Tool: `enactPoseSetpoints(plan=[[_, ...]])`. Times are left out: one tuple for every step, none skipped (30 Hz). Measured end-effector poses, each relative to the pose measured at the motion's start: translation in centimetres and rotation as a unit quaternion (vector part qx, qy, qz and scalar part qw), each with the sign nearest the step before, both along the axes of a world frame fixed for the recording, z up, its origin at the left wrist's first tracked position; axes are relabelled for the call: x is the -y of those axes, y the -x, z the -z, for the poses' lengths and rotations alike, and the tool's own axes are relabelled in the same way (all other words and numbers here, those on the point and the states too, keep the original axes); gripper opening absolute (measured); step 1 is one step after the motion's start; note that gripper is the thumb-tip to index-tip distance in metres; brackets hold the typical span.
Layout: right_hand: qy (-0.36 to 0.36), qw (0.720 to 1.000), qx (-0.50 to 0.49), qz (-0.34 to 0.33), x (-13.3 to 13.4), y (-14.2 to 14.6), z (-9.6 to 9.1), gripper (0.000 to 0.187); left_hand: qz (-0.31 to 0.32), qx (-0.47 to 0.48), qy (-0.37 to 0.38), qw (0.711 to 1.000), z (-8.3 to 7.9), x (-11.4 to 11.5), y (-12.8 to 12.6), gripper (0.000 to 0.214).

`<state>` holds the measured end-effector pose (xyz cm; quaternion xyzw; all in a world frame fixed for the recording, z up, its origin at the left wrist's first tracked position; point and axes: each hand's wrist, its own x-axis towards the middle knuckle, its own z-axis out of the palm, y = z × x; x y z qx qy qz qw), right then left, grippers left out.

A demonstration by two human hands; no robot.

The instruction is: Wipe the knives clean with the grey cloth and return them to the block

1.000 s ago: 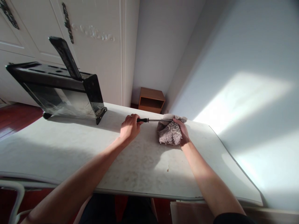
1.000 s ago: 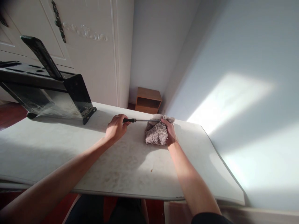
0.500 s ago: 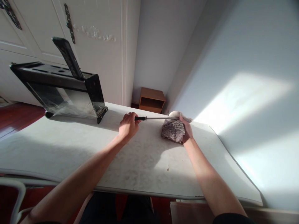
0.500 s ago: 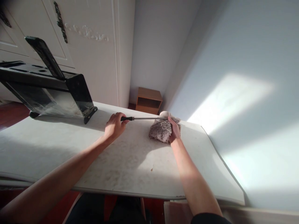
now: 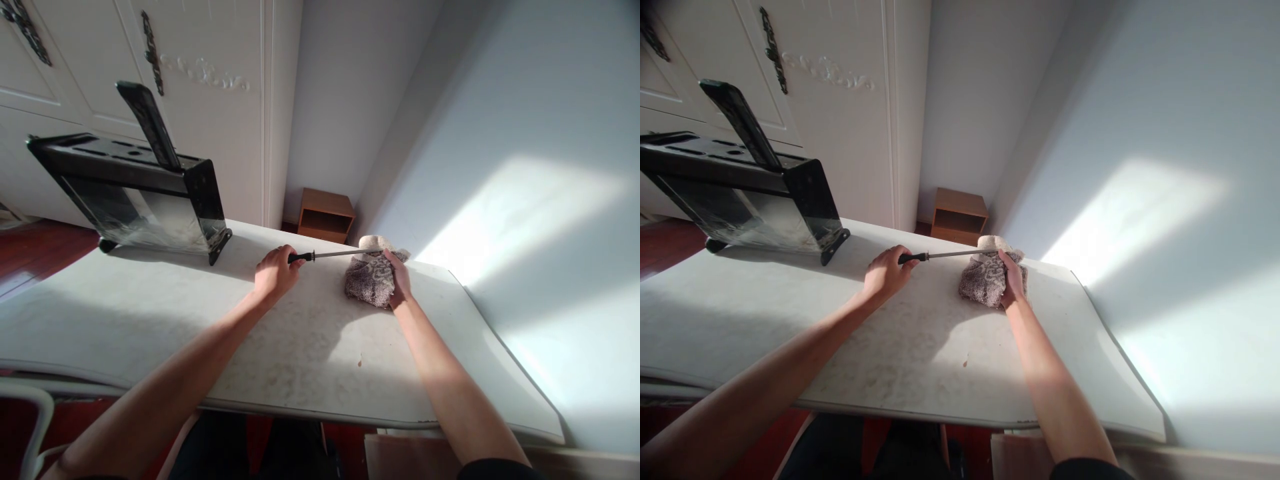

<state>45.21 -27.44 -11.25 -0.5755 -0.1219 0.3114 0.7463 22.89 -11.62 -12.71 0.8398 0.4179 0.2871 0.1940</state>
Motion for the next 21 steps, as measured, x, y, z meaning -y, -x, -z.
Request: enactPoseSetpoints(plan=[[-0.01,1.0,-0.002,-0.006,0.0,0.08,-0.03,0.033,-0.001,0.001,0.005,1.0,-0.03,0.03,0.04,0.018],[-0.021,1.0,-0.002,-0.012,0.01,0.17,-0.08,0.034,-0.001,0.003,0.012,1.0,-0.06,0.06,0.09,0.019],[-0.031,0.999,0.001,-0.017,0.02,0.28,-0.14,0.035,0.0,0.007,0.019,1.0,-0.09,0.08,0.14,0.02],[-0.038,0.999,0.005,-0.019,0.02,0.39,-0.2,0.036,0.002,0.011,0.026,1.0,-0.13,0.1,0.19,0.02],[-0.041,0.999,0.012,-0.016,0.02,0.5,-0.27,0.037,0.003,0.016,0.033,0.999,-0.18,0.12,0.24,0.021],[-0.041,0.999,0.019,-0.011,0.02,0.59,-0.32,0.038,0.004,0.021,0.04,0.999,-0.24,0.15,0.29,0.022],[-0.039,0.999,0.026,-0.004,0.0,0.64,-0.35,0.038,0.005,0.025,0.047,0.999,-0.31,0.18,0.34,0.022],[-0.035,0.999,0.03,0.002,-0.02,0.66,-0.36,0.038,0.006,0.03,0.053,0.998,-0.39,0.22,0.38,0.023],[-0.032,0.999,0.032,0.006,-0.05,0.63,-0.34,0.038,0.008,0.036,0.058,0.998,-0.48,0.27,0.43,0.023],[-0.029,0.999,0.034,0.008,-0.08,0.57,-0.29,0.038,0.011,0.043,0.065,0.997,-0.57,0.32,0.48,0.024],[-0.028,0.999,0.033,0.007,-0.11,0.48,-0.22,0.037,0.016,0.051,0.071,0.996,-0.65,0.36,0.53,0.025],[-0.026,0.999,0.032,0.006,-0.14,0.37,-0.13,0.037,0.021,0.062,0.078,0.995,-0.72,0.37,0.58,0.026],[-0.025,0.999,0.032,0.006,-0.16,0.26,-0.04,0.037,0.026,0.076,0.083,0.993,-0.77,0.35,0.64,0.027],[-0.024,0.999,0.033,0.007,-0.17,0.16,0.05,0.037,0.032,0.092,0.086,0.991,-0.81,0.3,0.69,0.027],[-0.022,0.999,0.034,0.008,-0.18,0.09,0.11,0.037,0.039,0.112,0.09,0.989,-0.82,0.2,0.73,0.028],[-0.022,0.999,0.034,0.009,-0.19,0.03,0.16,0.037,0.047,0.134,0.095,0.985,-0.82,0.09,0.76,0.028],[-0.022,0.999,0.033,0.011,-0.2,0.01,0.18,0.037,0.051,0.157,0.104,0.981,-0.81,-0.05,0.78,0.028],[-0.023,0.999,0.032,0.012,-0.21,0.01,0.18,0.037,0.053,0.177,0.118,0.976,-0.79,-0.19,0.79,0.028],[-0.023,0.999,0.03,0.014,-0.22,0.03,0.15,0.036,0.052,0.195,0.137,0.97,-0.77,-0.32,0.78,0.029],[-0.023,0.999,0.026,0.015,-0.24,0.06,0.11,0.036,0.048,0.211,0.161,0.963,-0.77,-0.42,0.75,0.03],[-0.023,0.999,0.02,0.016,-0.25,0.09,0.07,0.035,0.044,0.226,0.191,0.954,-0.77,-0.51,0.7,0.03]])
